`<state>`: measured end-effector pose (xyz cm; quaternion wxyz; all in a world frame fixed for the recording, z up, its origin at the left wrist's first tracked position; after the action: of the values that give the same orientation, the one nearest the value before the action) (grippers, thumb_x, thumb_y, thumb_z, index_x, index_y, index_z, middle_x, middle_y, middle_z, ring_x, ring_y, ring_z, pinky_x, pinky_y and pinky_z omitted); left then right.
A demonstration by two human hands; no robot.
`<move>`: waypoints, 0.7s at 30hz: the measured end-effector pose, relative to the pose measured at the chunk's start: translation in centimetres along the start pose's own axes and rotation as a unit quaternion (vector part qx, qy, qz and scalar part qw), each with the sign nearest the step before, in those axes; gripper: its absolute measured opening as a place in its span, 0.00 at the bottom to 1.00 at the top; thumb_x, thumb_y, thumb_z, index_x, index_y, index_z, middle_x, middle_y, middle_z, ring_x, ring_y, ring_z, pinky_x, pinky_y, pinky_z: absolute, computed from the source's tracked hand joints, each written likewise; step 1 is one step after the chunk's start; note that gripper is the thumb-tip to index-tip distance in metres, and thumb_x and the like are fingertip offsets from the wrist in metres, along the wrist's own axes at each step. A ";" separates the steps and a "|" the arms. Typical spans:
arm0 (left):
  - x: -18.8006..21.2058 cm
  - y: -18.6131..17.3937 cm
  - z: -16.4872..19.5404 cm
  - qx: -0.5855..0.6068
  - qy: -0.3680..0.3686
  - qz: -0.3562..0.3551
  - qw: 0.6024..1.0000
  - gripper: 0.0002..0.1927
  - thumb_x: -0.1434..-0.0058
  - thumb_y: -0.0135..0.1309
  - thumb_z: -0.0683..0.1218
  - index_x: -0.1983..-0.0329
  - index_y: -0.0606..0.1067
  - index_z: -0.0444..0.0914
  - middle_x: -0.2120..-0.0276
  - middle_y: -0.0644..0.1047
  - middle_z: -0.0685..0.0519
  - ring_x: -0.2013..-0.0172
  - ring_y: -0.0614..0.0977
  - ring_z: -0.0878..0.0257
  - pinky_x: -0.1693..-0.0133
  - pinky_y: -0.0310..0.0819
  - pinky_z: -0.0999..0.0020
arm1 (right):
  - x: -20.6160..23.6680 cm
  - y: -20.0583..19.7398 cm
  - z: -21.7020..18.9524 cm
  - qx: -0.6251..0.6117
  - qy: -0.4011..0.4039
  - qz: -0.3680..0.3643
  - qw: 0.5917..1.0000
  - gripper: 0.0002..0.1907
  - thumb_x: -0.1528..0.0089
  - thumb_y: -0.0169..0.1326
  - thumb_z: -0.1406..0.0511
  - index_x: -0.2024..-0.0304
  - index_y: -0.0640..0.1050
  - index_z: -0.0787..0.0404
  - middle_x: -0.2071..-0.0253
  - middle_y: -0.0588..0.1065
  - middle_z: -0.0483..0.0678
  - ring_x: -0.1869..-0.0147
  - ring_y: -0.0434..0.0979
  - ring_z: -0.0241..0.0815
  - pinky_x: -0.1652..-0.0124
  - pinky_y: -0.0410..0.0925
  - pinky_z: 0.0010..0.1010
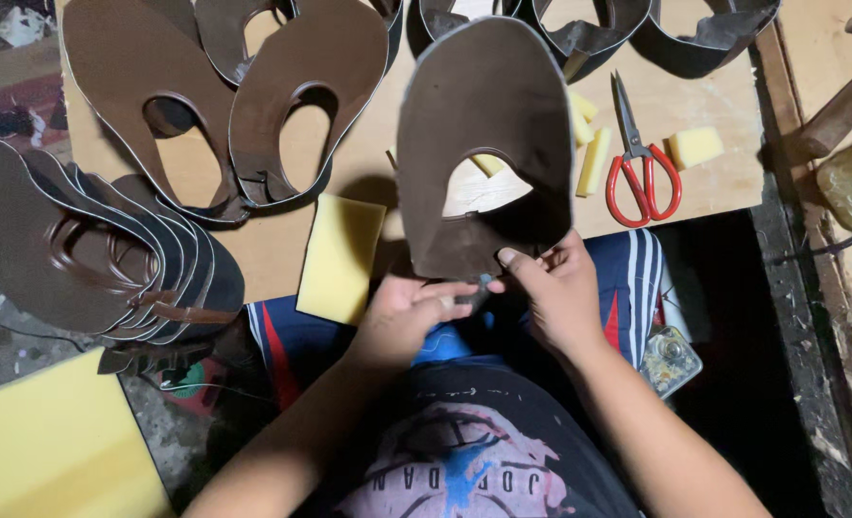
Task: The person sits at a workbench assembling shoe uppers, turning each upper inside out and pressing its edges, then fitting yellow foam pieces into the toe area of the upper. They pick up foam strips, cut a piece with scissors, and insert the foam into the next upper.
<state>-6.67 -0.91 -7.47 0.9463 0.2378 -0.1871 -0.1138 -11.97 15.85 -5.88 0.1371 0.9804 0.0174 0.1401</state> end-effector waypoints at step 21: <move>1.1 -1.1 6.6 -0.280 0.347 0.309 0.840 0.10 0.29 0.50 0.35 0.46 0.75 0.32 0.58 0.81 0.47 0.56 0.83 0.59 0.51 0.77 0.68 | 0.8 3.1 -3.1 0.179 -0.289 0.006 0.940 0.12 0.33 0.55 0.71 0.48 0.75 0.70 0.54 0.77 0.47 0.51 0.77 0.42 0.50 0.71 0.33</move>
<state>-8.49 -4.92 -2.29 0.9617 -0.0837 0.1295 0.2266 -12.10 13.76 -2.01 -0.0425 0.9872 -0.0041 -0.1536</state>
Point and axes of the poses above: each hand's wrist, its own x-axis away from the middle knuckle, its own y-axis out of the palm, z = x × y, the point moved 9 cm from there along -x, towards the middle knuckle
